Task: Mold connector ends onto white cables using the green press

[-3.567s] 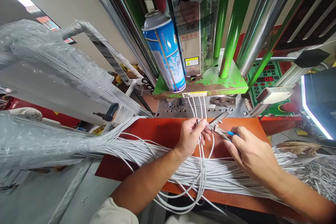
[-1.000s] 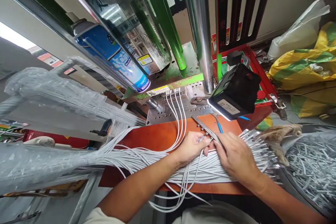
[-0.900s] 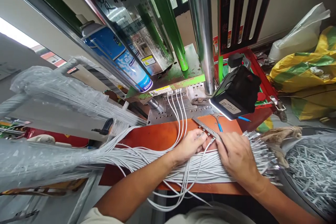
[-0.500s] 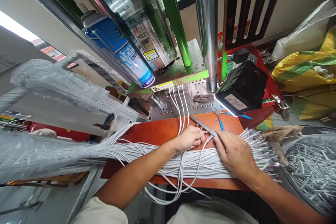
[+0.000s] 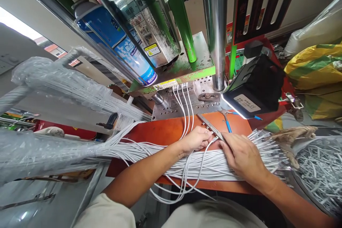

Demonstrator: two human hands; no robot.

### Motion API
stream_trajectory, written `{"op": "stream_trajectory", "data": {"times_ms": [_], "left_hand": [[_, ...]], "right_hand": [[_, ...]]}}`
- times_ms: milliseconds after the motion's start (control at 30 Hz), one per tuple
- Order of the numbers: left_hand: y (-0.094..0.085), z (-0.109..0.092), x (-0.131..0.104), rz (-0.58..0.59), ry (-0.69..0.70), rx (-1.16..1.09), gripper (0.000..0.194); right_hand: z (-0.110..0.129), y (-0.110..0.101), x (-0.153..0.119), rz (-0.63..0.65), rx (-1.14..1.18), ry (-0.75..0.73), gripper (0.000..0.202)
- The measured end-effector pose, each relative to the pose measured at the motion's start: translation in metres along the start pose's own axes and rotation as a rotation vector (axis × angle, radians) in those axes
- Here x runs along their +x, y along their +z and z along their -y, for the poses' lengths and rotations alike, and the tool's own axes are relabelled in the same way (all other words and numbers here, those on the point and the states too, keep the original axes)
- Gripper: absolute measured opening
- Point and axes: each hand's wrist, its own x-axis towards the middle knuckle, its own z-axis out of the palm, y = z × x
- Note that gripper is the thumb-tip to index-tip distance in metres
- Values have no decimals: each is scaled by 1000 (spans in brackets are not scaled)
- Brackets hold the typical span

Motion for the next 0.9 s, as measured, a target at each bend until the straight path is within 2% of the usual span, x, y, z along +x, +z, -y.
{"op": "stream_trajectory", "data": {"times_ms": [133, 233, 300, 367, 500, 733, 900], "left_hand": [[-14, 0, -12, 15, 77, 49, 49], [-28, 1, -26, 12, 89, -10, 63], [-33, 4, -29, -31, 76, -18, 63], [-35, 8, -28, -130, 81, 44, 55], [-33, 13, -19, -334, 157, 207, 46], [-24, 7, -8, -288, 129, 266, 39], [-16, 11, 3, -354, 163, 285, 38]], "right_hand": [[0, 2, -1, -69, -43, 76, 24], [0, 4, -2, -91, -101, 66, 23], [0, 4, -2, -87, -115, 32, 22], [-1, 4, -1, -88, -119, 13, 21], [-1, 3, 0, -77, -109, 14, 20], [0, 2, 2, -51, -89, 8, 21], [-1, 0, 0, 29, 2, -13, 24]]}}
